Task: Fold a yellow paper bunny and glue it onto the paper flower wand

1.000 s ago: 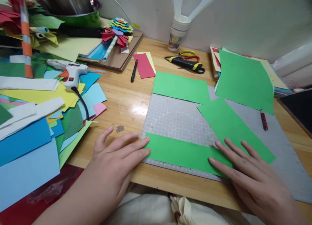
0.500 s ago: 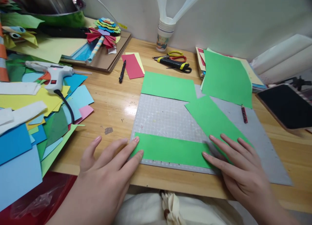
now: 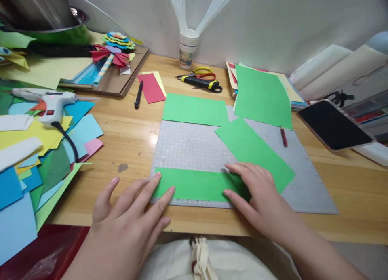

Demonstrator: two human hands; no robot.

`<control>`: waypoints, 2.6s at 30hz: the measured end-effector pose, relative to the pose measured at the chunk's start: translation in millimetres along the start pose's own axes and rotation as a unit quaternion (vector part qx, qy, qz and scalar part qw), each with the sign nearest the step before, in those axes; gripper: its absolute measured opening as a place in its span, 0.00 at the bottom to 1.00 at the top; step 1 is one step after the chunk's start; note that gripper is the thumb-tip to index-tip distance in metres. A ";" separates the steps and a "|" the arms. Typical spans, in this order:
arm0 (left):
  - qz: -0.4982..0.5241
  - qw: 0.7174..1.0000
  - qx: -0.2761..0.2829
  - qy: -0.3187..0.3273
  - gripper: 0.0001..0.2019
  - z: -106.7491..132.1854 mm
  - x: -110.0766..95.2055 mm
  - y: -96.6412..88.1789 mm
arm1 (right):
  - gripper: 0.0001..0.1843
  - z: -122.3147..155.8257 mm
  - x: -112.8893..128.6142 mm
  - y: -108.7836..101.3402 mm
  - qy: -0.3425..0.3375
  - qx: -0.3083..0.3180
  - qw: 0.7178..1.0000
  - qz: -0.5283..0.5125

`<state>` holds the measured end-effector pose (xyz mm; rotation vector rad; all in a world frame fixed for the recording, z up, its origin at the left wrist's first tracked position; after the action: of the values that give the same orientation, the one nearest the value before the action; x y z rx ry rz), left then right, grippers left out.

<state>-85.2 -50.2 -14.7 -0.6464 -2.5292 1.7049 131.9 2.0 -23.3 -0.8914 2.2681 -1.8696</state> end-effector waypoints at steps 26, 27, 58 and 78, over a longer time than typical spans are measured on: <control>-0.026 0.997 -0.019 0.068 0.16 -7.0 -1.1 -3.6 | 0.09 -22.2 -22.5 8.4 0.174 0.177 0.947 -0.203; -0.019 0.998 -0.025 0.055 0.15 -8.1 1.0 -4.7 | 0.10 -21.3 -29.0 6.0 0.198 0.156 0.941 -0.228; -0.043 0.994 -0.096 0.003 0.14 -17.5 4.5 6.3 | 0.12 -274.2 -121.0 19.0 0.202 0.042 0.921 -0.330; -0.046 0.994 -0.096 0.018 0.16 -16.9 2.4 7.1 | 0.18 -297.0 -144.5 47.6 0.092 0.055 0.994 0.003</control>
<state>-80.9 -32.2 -14.8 -0.5549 -2.6748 1.4200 113.2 335.0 -34.0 -0.7230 2.2360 -2.1310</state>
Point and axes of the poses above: each hand's wrist, its own z-axis away from the middle knuckle, its own y-axis out of the palm, x = y × z, the point moved 9 cm from there along -z, towards the middle knuckle, and after that the axes turned 9 degrees about -x, right-handed, at the moved point
